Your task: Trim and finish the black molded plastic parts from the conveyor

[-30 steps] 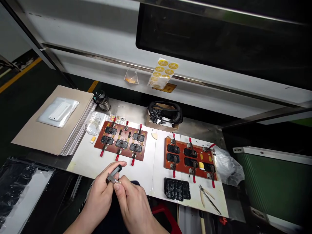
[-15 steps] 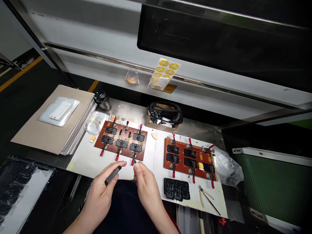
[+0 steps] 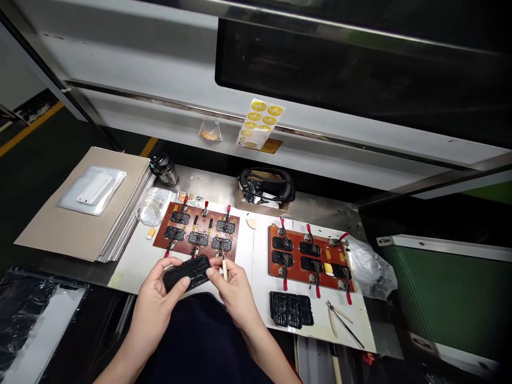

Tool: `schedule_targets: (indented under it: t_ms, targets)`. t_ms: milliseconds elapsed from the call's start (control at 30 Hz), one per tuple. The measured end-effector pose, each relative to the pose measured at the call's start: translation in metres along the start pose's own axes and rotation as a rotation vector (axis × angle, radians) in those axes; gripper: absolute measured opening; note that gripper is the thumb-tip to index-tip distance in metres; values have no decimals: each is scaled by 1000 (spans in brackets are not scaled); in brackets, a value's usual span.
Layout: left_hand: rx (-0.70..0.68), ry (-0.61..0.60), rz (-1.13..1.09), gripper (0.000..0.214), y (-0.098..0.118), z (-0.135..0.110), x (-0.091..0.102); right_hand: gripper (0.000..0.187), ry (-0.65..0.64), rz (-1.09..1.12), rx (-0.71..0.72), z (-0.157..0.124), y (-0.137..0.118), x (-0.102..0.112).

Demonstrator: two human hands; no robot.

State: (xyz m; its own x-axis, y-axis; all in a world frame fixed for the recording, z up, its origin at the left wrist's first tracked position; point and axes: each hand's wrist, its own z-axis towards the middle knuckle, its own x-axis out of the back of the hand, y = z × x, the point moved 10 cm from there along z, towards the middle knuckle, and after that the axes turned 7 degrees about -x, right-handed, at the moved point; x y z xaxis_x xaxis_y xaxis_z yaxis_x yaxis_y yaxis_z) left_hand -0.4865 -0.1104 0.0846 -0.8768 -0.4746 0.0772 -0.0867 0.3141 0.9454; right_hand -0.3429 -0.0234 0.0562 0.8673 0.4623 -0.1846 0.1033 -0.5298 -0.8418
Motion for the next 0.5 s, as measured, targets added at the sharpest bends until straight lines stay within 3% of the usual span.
schedule_targets:
  t_ms: [100, 267, 400, 500]
  targets:
    - [26, -142, 259, 41, -2, 2, 0, 23, 29, -232, 128, -5, -30, 11]
    - [-28, -407, 289, 55, 16, 7, -17, 12, -79, -503, 246, -19, -57, 6]
    - [-98, -630, 394, 24, 22, 1, -45, 11, -260, -514, 252, -26, -56, -14]
    - [-83, -598, 285, 29, 16, 2, -51, 22, -149, -406, 270, -28, -55, -7]
